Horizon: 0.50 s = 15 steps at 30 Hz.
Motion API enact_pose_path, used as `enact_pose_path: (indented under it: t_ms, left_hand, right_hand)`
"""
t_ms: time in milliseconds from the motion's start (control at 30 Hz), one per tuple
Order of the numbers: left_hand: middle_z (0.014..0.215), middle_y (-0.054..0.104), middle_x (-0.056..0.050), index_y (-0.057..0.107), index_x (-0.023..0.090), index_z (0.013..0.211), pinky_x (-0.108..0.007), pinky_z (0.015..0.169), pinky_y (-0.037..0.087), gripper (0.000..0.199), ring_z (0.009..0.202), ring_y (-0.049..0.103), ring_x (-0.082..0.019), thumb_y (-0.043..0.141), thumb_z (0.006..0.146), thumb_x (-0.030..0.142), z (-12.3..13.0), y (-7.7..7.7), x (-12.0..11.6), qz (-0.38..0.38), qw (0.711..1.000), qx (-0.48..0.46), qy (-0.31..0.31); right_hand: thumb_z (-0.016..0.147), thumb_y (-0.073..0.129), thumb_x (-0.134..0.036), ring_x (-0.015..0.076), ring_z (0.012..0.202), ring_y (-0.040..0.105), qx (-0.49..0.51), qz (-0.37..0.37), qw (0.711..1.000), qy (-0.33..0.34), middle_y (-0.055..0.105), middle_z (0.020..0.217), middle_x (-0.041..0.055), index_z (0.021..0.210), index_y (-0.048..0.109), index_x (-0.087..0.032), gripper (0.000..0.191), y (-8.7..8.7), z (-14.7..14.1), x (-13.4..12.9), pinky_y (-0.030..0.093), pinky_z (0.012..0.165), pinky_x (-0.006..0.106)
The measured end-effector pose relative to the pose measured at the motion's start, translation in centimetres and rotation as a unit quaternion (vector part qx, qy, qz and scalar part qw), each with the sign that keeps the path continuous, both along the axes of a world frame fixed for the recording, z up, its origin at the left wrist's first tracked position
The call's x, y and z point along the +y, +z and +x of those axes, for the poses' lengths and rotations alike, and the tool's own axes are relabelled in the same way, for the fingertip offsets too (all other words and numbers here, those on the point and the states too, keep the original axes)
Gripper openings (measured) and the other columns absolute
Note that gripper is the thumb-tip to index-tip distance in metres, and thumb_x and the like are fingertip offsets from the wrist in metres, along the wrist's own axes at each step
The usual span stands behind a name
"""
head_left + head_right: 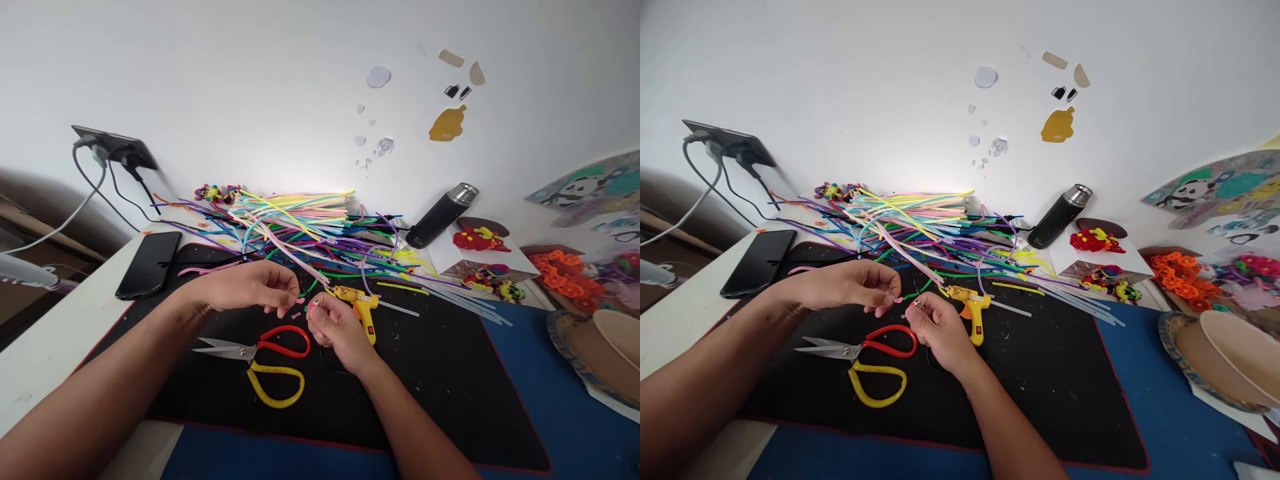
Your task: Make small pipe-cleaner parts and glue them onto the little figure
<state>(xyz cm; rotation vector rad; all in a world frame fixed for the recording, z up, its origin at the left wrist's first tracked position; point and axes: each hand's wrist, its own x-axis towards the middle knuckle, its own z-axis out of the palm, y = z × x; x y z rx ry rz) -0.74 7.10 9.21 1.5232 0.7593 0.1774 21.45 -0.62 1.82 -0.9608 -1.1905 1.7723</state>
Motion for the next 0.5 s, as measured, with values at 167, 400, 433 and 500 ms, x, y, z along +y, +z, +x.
enact_pose_path:
  t_ms: [167, 400, 433, 500]
  left_hand:
    - [0.07, 0.067, 0.001, 0.067, 0.02, 0.079, -0.025, 0.06, 0.041, 0.015, 0.064, 0.054, -0.015, 0.07, 0.082, 0.034, 0.1, 0.2, -0.1, 0.001, 1.0, 0.012, -0.014]
    - [0.071, 0.064, 0.002, 0.067, 0.019, 0.084, -0.024, 0.062, 0.042, 0.011, 0.067, 0.054, -0.015, 0.068, 0.081, 0.029, 0.0, -0.3, 0.1, 0.002, 0.996, 0.039, -0.074]
    - [0.071, 0.063, 0.003, 0.066, 0.018, 0.084, -0.023, 0.063, 0.041, 0.01, 0.067, 0.053, -0.014, 0.067, 0.08, 0.028, 0.0, -0.4, 0.2, -0.001, 0.995, 0.046, -0.083]
    - [0.071, 0.06, 0.004, 0.065, 0.018, 0.084, -0.023, 0.063, 0.041, 0.009, 0.068, 0.052, -0.014, 0.066, 0.078, 0.024, 0.1, -0.4, 0.1, -0.005, 0.994, 0.056, -0.095]
  right_hand:
    - [0.093, 0.065, -0.07, 0.0108, 0.057, 0.03, -0.121, 0.085, 0.989, 0.002, 0.036, 0.062, -0.006, 0.069, 0.049, -0.021, 0.057, 0.1, -0.3, -0.6, 0.023, 0.053, 0.027]
    - [0.093, 0.063, -0.04, 0.0107, 0.052, 0.035, -0.333, 0.217, 0.917, -0.03, 0.044, 0.056, -0.0047, 0.064, 0.045, -0.022, 0.039, 0.0, -1.3, -1.3, 0.024, 0.053, 0.029]
    - [0.092, 0.062, -0.039, 0.0104, 0.05, 0.034, -0.344, 0.23, 0.91, -0.035, 0.044, 0.055, -0.0049, 0.064, 0.043, -0.022, 0.038, -0.1, -1.4, -1.3, 0.024, 0.053, 0.029]
    - [0.092, 0.06, -0.038, 0.0101, 0.048, 0.032, -0.357, 0.243, 0.901, -0.049, 0.041, 0.053, -0.0051, 0.062, 0.04, -0.022, 0.039, -0.2, -1.5, -1.2, 0.023, 0.052, 0.029]
